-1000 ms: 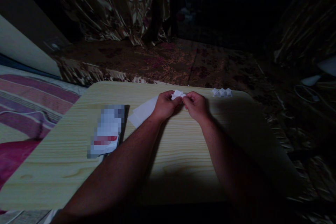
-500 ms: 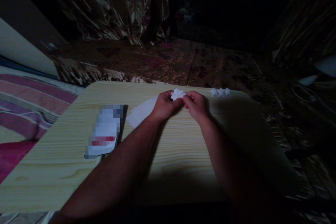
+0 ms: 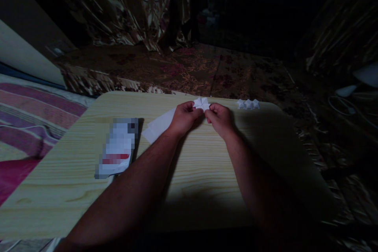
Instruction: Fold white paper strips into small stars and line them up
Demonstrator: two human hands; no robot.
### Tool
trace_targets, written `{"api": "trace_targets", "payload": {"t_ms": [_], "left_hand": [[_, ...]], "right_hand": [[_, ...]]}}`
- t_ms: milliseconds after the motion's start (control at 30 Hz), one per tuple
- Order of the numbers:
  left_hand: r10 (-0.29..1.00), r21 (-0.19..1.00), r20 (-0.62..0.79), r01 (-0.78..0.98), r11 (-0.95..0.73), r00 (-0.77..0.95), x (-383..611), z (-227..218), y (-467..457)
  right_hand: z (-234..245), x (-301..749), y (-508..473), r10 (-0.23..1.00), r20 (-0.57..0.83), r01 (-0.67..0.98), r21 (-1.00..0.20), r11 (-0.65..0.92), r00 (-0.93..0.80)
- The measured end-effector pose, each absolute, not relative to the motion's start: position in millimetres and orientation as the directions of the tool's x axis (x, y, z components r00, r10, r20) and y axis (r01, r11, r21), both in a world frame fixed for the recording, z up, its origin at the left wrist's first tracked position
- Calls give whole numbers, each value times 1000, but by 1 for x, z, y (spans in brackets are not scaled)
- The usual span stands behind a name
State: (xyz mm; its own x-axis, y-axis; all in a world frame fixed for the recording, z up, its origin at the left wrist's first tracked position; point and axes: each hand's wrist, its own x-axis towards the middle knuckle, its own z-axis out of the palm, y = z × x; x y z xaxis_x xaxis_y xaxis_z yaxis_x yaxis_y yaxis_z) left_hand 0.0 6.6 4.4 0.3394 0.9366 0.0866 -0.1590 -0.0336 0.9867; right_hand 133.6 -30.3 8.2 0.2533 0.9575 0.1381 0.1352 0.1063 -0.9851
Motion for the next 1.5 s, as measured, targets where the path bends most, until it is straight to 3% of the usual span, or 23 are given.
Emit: {"api": "trace_targets", "payload": {"t_ms": [533, 700, 1133, 1500], "left_hand": [[915, 994, 108, -9, -113, 389, 0, 6, 2], [932, 996, 84, -46, -73, 351, 0, 6, 3], [913, 982, 175, -3, -187, 368, 1, 2, 3], [896, 982, 185, -35, -187, 403, 0, -2, 5]], "right_hand": [[9, 135, -30, 949, 151, 77, -988, 134, 278], [9, 137, -30, 958, 122, 86, -991, 103, 258], [10, 136, -30, 968, 106, 64, -994, 93, 229], [8, 140, -28, 976, 122, 82, -991, 108, 181]]}}
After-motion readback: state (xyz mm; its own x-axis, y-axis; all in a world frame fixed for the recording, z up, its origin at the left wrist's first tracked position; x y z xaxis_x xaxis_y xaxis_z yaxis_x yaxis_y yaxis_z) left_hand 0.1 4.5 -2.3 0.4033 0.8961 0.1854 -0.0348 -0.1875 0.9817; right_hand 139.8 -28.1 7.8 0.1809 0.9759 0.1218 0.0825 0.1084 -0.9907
